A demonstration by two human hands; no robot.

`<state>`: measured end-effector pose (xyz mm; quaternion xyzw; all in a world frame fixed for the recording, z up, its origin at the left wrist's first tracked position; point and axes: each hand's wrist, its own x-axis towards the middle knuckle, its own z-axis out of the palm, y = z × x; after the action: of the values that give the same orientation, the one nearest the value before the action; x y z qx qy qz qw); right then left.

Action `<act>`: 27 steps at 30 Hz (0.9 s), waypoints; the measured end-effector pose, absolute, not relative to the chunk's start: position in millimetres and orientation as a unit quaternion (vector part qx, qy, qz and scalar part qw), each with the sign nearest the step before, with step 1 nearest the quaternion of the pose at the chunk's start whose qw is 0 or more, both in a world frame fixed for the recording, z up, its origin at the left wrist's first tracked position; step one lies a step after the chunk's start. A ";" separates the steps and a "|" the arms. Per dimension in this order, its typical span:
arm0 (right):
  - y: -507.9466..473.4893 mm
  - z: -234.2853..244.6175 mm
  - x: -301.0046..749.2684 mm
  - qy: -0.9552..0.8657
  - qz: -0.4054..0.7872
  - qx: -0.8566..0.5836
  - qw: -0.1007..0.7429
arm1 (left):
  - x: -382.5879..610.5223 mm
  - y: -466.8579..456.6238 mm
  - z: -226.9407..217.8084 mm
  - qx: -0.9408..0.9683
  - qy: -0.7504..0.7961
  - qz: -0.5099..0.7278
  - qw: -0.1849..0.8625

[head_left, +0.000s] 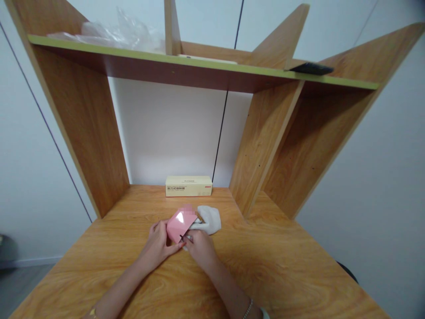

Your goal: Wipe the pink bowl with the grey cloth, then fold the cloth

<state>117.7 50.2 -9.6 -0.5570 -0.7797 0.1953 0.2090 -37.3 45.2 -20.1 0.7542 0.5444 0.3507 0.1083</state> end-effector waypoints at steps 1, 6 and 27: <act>51.6 -11.6 118.4 -0.776 0.219 -0.549 0.221 | -37.8 45.5 -20.4 0.751 0.545 0.353 0.118; 60.4 -16.9 128.7 -0.769 0.287 -0.513 0.251 | -40.8 46.3 -19.1 0.724 0.546 0.375 0.192; 80.0 36.7 208.6 -0.689 0.160 -0.682 0.187 | -51.8 72.8 -22.3 0.349 0.513 0.642 0.451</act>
<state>208.6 80.0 36.7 -0.6819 -0.6889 0.1596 0.1872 -51.8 72.8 -22.3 0.3487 0.5133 0.6416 0.4508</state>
